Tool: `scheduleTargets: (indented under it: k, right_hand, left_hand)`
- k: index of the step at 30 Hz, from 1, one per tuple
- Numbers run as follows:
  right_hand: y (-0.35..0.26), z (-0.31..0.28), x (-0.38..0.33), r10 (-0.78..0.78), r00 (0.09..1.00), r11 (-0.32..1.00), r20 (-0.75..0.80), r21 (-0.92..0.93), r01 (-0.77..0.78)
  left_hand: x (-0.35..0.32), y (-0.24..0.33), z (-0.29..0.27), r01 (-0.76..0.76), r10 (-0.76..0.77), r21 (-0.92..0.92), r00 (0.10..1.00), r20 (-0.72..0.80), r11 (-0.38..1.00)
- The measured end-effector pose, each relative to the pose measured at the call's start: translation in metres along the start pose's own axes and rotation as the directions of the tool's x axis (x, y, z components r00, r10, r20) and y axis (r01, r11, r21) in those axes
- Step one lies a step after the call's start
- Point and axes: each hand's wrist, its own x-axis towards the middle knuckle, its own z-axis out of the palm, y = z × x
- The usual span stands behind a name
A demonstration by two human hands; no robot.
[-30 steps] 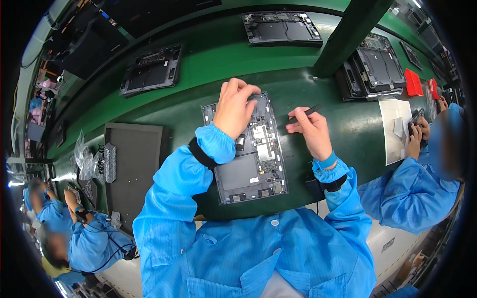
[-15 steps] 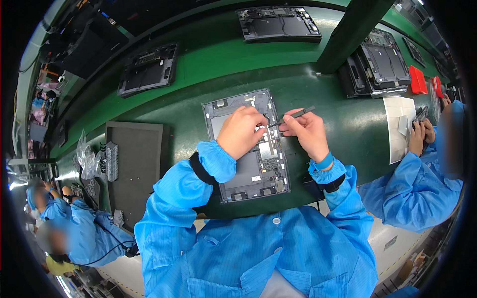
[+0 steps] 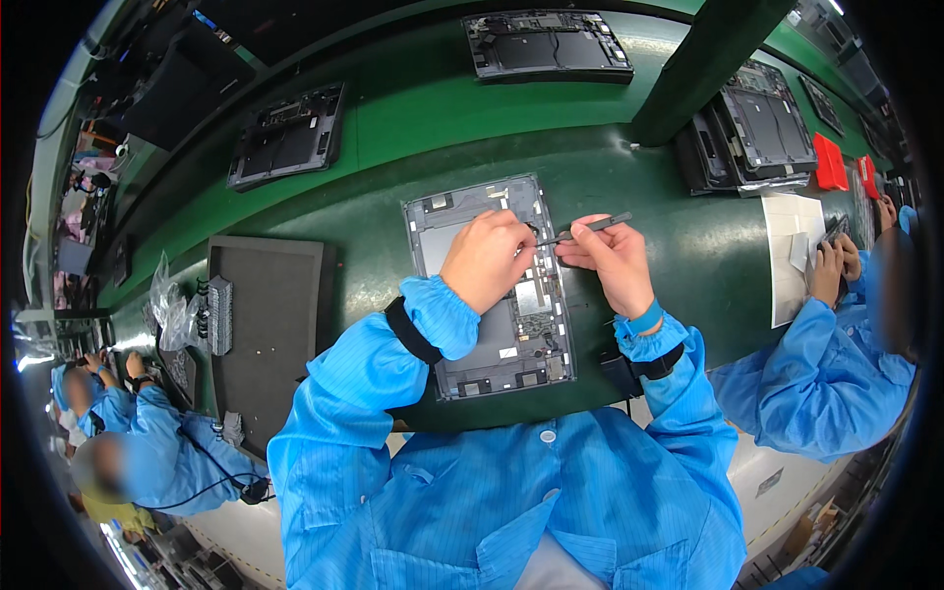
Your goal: Assembling components into electronic tablet devices on a factory production line.
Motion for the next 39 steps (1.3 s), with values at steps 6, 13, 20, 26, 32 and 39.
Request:
scheduleTargets:
  k: [6, 13, 20, 26, 32, 39]
  right_hand:
    - [0.0015, 0.0012, -0.0001, -0.016, 1.0, 1.0, -0.001, 0.02, 0.016]
    - [0.0013, 0.0021, -0.0004, -0.031, 1.0, 0.999, -0.004, 0.031, 0.031]
    - [-0.0029, 0.006, -0.0013, -0.05, 0.999, 0.999, 0.007, 0.01, 0.049]
    - [-0.0015, 0.002, 0.001, -0.159, 0.987, 0.981, -0.037, -0.119, 0.153]
    - [-0.0045, 0.0041, 0.0002, -0.163, 0.986, 0.971, -0.039, -0.186, 0.153]
    - [-0.0029, 0.0052, 0.0017, -0.179, 0.983, 0.969, -0.047, -0.179, 0.168]
  left_hand:
    - [0.0012, -0.0005, 0.0001, -0.012, 0.012, -0.01, 1.0, -0.018, 1.0]
    - [0.0011, -0.0012, 0.0009, -0.017, 0.016, -0.032, 0.999, -0.028, 0.999]
    - [0.0004, -0.0016, 0.0016, -0.027, 0.026, -0.013, 0.999, -0.039, 1.0]
    - [-0.0043, -0.006, 0.001, 0.106, -0.108, -0.124, 0.994, -0.01, 0.987]
    - [-0.0052, -0.004, -0.002, 0.136, -0.138, -0.16, 0.99, -0.003, 0.978]
    - [-0.0049, -0.0076, -0.0007, 0.105, -0.105, -0.098, 0.994, 0.002, 0.99]
